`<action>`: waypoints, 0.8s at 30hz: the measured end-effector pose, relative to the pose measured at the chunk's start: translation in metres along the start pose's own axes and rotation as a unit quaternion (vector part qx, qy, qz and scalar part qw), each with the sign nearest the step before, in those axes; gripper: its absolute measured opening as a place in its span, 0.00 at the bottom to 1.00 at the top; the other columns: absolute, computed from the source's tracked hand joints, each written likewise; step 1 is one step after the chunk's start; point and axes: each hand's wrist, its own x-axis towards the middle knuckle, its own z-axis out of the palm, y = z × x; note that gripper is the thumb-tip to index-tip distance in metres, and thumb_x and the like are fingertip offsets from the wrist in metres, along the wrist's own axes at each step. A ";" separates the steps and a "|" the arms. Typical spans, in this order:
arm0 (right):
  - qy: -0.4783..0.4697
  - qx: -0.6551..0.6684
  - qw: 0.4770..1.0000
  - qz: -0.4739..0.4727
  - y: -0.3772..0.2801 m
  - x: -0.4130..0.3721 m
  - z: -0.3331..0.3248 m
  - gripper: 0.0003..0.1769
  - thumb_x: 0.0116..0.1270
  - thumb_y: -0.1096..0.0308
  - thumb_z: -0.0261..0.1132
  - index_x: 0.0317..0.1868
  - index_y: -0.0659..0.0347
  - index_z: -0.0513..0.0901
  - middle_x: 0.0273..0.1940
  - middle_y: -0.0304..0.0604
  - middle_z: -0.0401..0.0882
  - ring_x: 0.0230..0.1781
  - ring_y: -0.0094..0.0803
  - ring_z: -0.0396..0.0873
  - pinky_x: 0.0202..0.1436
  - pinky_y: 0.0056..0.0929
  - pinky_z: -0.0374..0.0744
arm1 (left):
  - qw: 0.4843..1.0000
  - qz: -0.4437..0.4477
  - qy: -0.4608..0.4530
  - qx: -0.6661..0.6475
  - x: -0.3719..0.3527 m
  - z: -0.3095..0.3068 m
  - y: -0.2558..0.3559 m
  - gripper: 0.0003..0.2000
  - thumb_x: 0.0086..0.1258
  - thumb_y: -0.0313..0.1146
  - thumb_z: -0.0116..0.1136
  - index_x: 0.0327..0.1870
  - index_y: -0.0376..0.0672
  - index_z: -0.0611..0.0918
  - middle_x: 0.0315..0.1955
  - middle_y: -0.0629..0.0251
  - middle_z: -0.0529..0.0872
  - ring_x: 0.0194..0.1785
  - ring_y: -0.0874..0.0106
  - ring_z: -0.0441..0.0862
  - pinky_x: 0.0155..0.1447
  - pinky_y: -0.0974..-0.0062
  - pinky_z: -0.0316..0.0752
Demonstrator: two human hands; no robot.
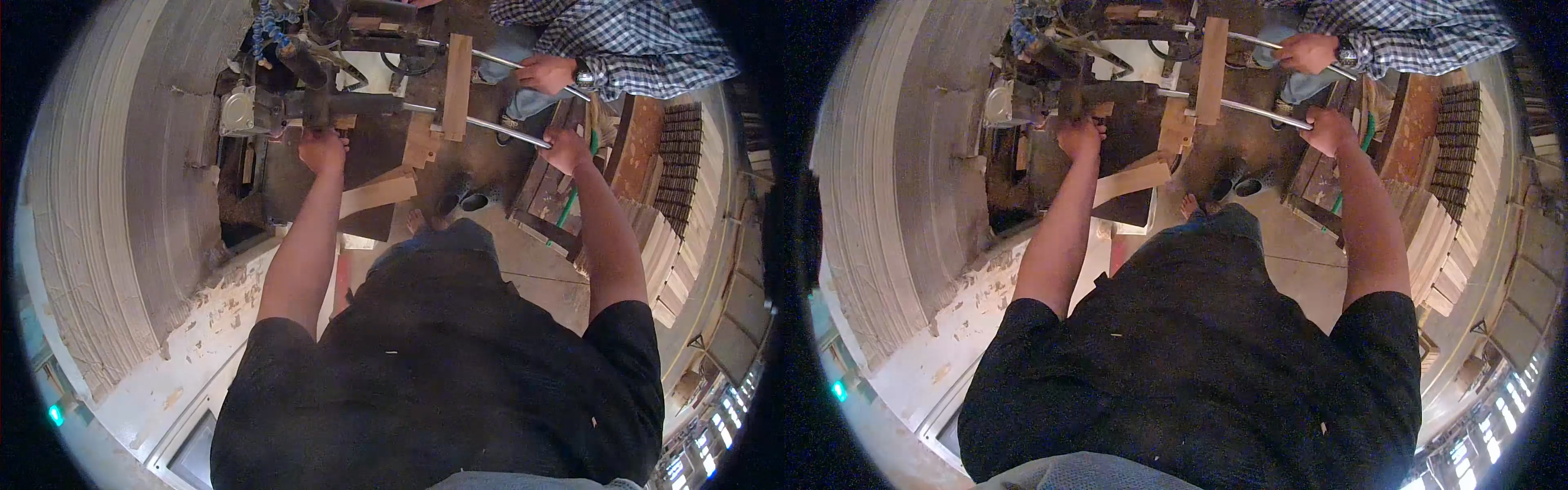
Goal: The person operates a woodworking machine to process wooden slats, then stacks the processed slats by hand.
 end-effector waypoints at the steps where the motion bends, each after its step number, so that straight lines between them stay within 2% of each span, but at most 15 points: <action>1: 0.001 0.001 1.000 0.000 0.000 0.000 0.000 0.21 0.58 0.53 0.70 0.45 0.59 0.83 0.42 0.57 0.86 0.46 0.56 0.85 0.51 0.50 0.82 | 1.000 0.001 0.000 0.000 -0.002 0.000 0.003 0.07 0.71 0.27 0.56 0.38 0.31 0.78 0.25 0.55 0.86 0.22 0.65 0.88 0.21 0.69 0.82; 3: 0.002 0.001 1.000 -0.001 0.001 0.001 0.002 0.21 0.59 0.52 0.70 0.45 0.59 0.83 0.41 0.57 0.86 0.45 0.57 0.85 0.51 0.50 0.82 | 0.999 -0.003 0.012 -0.044 -0.009 -0.003 0.008 0.06 0.71 0.26 0.55 0.40 0.31 0.77 0.25 0.56 0.85 0.22 0.66 0.87 0.21 0.69 0.82; 7: 0.009 -0.005 1.000 -0.005 0.002 0.001 0.002 0.21 0.60 0.51 0.69 0.44 0.60 0.84 0.41 0.59 0.86 0.45 0.57 0.84 0.51 0.51 0.82 | 1.000 -0.003 -0.007 -0.020 -0.010 -0.006 0.013 0.07 0.73 0.26 0.55 0.42 0.30 0.76 0.25 0.56 0.85 0.23 0.67 0.87 0.22 0.69 0.82; 10: -0.031 0.021 0.999 -0.017 0.005 0.005 -0.001 0.22 0.62 0.48 0.67 0.43 0.60 0.84 0.42 0.59 0.85 0.47 0.58 0.84 0.52 0.52 0.81 | 0.999 0.029 -0.024 -0.021 -0.007 -0.007 0.006 0.06 0.74 0.26 0.54 0.43 0.31 0.76 0.26 0.56 0.85 0.24 0.68 0.87 0.22 0.70 0.81; 12: -0.065 -0.005 0.996 -0.058 0.012 0.013 0.006 0.23 0.63 0.47 0.65 0.44 0.61 0.85 0.43 0.59 0.85 0.49 0.58 0.83 0.53 0.54 0.81 | 0.999 -0.005 -0.016 -0.032 -0.004 -0.006 0.004 0.06 0.74 0.27 0.55 0.43 0.31 0.77 0.26 0.57 0.85 0.24 0.68 0.87 0.21 0.72 0.81; 15: -0.092 -0.061 0.991 -0.079 0.023 0.025 0.019 0.24 0.64 0.47 0.64 0.45 0.60 0.85 0.44 0.59 0.85 0.49 0.58 0.83 0.54 0.54 0.80 | 0.998 0.015 -0.022 -0.061 -0.012 -0.006 0.009 0.06 0.74 0.26 0.56 0.44 0.32 0.77 0.27 0.57 0.85 0.23 0.68 0.87 0.21 0.73 0.80; 19: -0.054 -0.051 0.993 -0.087 0.016 0.014 0.013 0.22 0.63 0.49 0.65 0.44 0.60 0.85 0.43 0.58 0.86 0.47 0.57 0.84 0.53 0.53 0.81 | 0.998 -0.028 -0.026 -0.051 -0.009 -0.006 0.010 0.06 0.73 0.26 0.56 0.45 0.33 0.76 0.27 0.57 0.85 0.22 0.68 0.86 0.20 0.72 0.79; 21: -0.008 -0.046 0.999 -0.025 0.005 0.003 0.003 0.21 0.60 0.50 0.66 0.43 0.59 0.85 0.43 0.56 0.86 0.47 0.57 0.84 0.53 0.51 0.81 | 1.000 0.006 -0.013 -0.024 -0.011 -0.005 0.014 0.06 0.73 0.26 0.56 0.45 0.34 0.76 0.26 0.57 0.85 0.22 0.68 0.86 0.20 0.72 0.79; 24: -0.002 -0.039 0.999 0.011 0.003 0.002 0.003 0.21 0.57 0.51 0.68 0.43 0.58 0.84 0.42 0.55 0.87 0.47 0.55 0.84 0.54 0.49 0.82 | 0.998 -0.007 -0.024 -0.052 -0.008 -0.007 0.010 0.06 0.73 0.26 0.56 0.45 0.34 0.75 0.26 0.58 0.84 0.22 0.69 0.86 0.20 0.72 0.79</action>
